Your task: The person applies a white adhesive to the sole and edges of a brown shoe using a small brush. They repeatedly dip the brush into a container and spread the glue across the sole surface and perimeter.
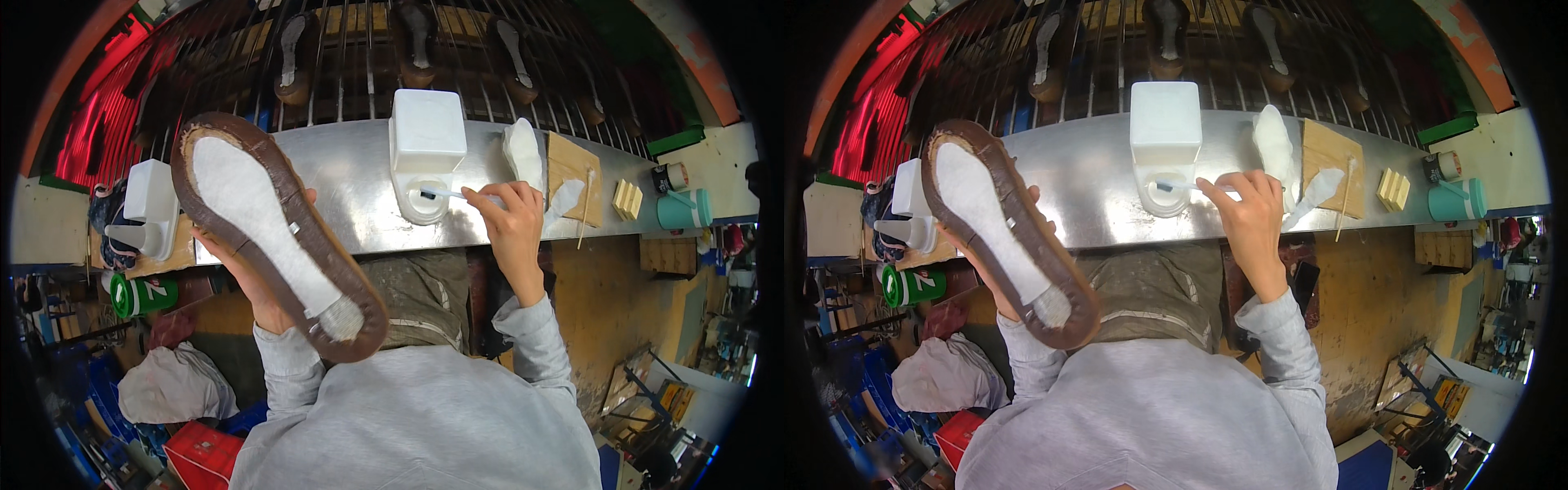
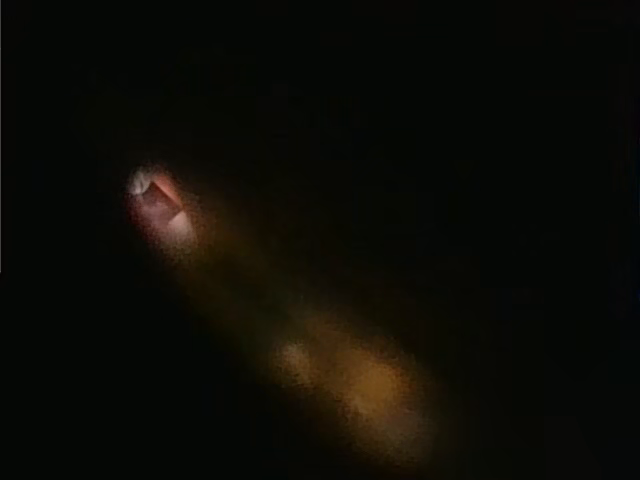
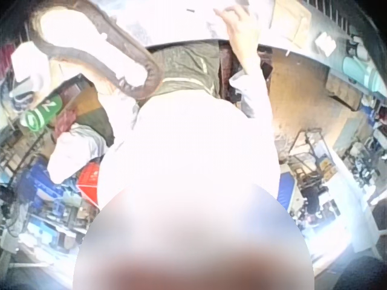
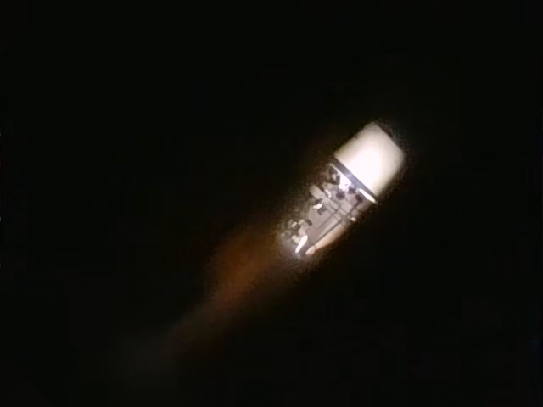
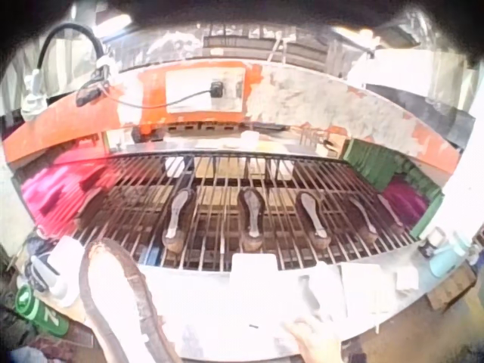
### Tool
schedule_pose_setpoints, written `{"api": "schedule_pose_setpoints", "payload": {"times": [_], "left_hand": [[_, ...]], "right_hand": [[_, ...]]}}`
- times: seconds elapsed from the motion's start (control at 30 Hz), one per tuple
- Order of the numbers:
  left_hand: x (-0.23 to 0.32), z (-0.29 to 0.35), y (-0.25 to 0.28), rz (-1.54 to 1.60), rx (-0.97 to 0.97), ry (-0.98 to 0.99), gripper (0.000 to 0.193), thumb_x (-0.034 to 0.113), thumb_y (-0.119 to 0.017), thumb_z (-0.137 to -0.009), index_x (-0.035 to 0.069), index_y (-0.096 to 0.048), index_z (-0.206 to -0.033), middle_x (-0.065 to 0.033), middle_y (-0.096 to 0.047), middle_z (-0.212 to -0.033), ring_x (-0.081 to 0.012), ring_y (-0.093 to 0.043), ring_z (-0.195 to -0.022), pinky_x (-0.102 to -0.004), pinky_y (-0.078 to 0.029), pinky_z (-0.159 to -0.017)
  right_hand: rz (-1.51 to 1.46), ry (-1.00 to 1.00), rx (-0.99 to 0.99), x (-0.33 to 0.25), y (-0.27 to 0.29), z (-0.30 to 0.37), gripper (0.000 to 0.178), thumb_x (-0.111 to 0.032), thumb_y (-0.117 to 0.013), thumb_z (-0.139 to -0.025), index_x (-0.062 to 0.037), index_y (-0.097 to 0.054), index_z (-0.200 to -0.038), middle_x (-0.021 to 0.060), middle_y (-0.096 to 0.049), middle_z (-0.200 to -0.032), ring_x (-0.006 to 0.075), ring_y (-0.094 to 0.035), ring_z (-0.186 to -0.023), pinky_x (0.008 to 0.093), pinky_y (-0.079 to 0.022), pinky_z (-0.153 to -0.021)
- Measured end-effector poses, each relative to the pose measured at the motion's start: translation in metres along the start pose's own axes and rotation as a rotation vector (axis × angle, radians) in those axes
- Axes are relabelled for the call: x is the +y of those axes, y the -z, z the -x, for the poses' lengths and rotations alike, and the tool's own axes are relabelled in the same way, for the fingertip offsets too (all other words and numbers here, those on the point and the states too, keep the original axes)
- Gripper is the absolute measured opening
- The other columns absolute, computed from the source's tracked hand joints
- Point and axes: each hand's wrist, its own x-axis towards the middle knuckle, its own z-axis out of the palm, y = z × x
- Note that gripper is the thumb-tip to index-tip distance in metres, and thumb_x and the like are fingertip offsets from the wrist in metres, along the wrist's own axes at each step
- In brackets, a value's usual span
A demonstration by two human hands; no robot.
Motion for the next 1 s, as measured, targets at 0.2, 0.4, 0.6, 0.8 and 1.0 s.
{"api": "schedule_pose_setpoints", "payload": {"times": [0.2,0.4,0.6,0.8,1.0], "left_hand": [[0.030,-0.030,0.041,0.339,-0.649,0.714,0.077,0.043,-0.057,-0.098,0.002,-0.025,-0.155,-0.0239,-0.047,-0.140,-0.0411,-0.053,-0.121,-0.0553,-0.047,-0.105],[0.044,-0.035,0.038,0.239,-0.667,0.746,0.071,0.028,-0.061,-0.099,0.004,-0.026,-0.156,-0.0172,-0.051,-0.136,-0.0341,-0.051,-0.121,-0.0505,-0.046,-0.107],[0.002,0.002,0.004,-0.311,0.209,-0.152,0.081,0.066,-0.038,-0.100,0.009,-0.023,-0.156,-0.0191,-0.039,-0.150,-0.0359,-0.050,-0.131,-0.0523,-0.050,-0.104],[-0.020,0.003,-0.028,-0.383,0.244,0.050,0.084,0.074,-0.030,-0.098,0.010,-0.036,-0.152,-0.0165,-0.049,-0.144,-0.0289,-0.057,-0.127,-0.0414,-0.052,-0.103],[-0.019,0.005,-0.036,0.565,-0.132,0.167,0.087,0.076,-0.029,-0.096,0.010,-0.033,-0.153,-0.0190,-0.048,-0.146,-0.0315,-0.056,-0.129,-0.0449,-0.051,-0.105]], "right_hand": [[-0.045,-0.037,0.030,-0.002,-0.014,0.003,0.032,-0.005,-0.078,-0.072,-0.0207,-0.080,-0.100,-0.0018,-0.064,-0.094,0.0204,-0.056,-0.090,0.0355,-0.041,-0.077],[-0.186,-0.165,0.020,-0.002,-0.013,0.018,0.024,-0.010,-0.079,-0.080,-0.0164,-0.080,-0.104,0.0012,-0.064,-0.084,0.0202,-0.056,-0.079,0.0333,-0.041,-0.069],[-0.574,-0.532,-0.018,-0.027,0.019,0.001,0.022,-0.009,-0.073,-0.089,-0.0135,-0.080,-0.110,0.0064,-0.068,-0.074,0.0138,-0.048,-0.065,0.0285,-0.036,-0.056],[-0.423,0.104,0.257,-0.065,0.074,-0.068,0.025,-0.011,-0.079,-0.080,-0.0144,-0.081,-0.105,0.0007,-0.069,-0.080,0.0170,-0.051,-0.076,0.0299,-0.038,-0.067],[-0.351,0.325,0.327,-0.071,0.088,-0.098,0.026,-0.018,-0.082,-0.075,-0.0278,-0.082,-0.100,-0.0059,-0.069,-0.081,0.0166,-0.051,-0.078,0.0310,-0.038,-0.069]]}}
